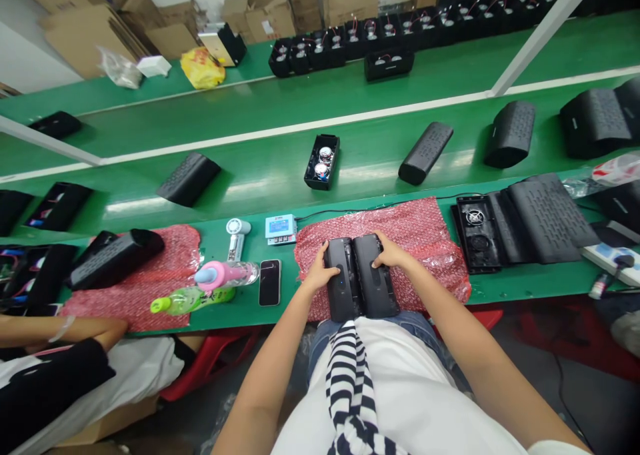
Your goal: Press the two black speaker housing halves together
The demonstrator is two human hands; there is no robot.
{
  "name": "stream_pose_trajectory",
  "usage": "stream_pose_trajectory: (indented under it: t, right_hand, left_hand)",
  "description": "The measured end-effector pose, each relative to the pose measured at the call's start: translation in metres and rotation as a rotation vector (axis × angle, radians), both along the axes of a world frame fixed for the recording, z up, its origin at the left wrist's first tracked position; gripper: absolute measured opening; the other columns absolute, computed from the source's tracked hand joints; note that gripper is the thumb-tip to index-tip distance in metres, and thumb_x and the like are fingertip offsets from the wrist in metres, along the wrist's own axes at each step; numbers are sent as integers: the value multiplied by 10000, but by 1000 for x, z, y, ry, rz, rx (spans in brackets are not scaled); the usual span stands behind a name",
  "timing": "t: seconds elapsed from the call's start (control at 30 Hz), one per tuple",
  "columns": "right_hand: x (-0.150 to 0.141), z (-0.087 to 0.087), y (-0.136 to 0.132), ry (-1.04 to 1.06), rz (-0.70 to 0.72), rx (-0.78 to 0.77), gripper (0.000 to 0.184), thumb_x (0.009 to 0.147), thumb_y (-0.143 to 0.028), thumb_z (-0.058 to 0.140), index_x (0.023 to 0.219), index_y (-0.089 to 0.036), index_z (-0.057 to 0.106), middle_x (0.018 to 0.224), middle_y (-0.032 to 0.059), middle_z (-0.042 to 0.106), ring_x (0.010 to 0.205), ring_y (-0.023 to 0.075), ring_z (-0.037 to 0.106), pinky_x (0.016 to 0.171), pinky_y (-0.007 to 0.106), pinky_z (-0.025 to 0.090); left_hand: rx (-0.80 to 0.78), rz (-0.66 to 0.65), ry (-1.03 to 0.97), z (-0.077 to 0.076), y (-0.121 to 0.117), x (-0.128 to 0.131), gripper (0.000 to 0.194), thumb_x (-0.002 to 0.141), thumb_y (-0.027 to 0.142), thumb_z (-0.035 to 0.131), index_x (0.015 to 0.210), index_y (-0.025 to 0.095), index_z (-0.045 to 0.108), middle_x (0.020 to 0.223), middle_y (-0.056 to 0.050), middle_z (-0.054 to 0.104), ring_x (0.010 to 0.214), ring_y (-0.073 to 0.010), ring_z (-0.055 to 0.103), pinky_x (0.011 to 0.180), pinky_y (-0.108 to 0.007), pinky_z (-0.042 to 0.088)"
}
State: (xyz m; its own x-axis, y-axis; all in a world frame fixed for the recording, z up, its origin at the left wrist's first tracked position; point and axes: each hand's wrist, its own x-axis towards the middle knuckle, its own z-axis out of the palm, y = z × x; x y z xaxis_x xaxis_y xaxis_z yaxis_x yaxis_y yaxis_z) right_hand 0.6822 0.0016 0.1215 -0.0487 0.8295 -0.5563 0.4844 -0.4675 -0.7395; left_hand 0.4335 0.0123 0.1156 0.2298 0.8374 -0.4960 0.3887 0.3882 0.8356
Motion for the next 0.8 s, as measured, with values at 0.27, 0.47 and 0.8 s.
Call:
stream_pose_trajectory:
  t: [0.27, 0.47, 0.8]
  right_hand:
    - [-1, -2, -1, -22, -14, -14, 1044, 480, -59, 763, 1379, -213, 256, 1073, 66, 595, 900, 242, 584, 851, 363, 460]
    - [0, -6, -3, 30, -27, -10, 1047, 473, -44, 740, 1385, -211, 252, 1130, 78, 577, 946, 250, 579, 891, 378, 449]
    - [0, -2, -4, 13, -13, -6, 1041, 481, -60, 743, 1389, -206, 255, 1131, 84, 569, 977, 253, 565, 916, 371, 429]
  left_hand:
    - [12, 2, -45, -4, -1, -2, 967, 580, 121, 685, 1432, 230, 242, 1483, -92, 294, 1303, -234, 382, 1094, -372, 312]
    - [4, -265, -72, 4, -8, -17, 1294, 449, 166, 799, 1466, 231, 1, 1512, -117, 227, 1345, -244, 323, 1144, -407, 197]
    - [-42, -233, -17, 8, -12, -7, 1314, 462, 63, 747, 1452, 222, -103, 1526, -150, 155, 1316, -255, 366, 1143, -411, 192]
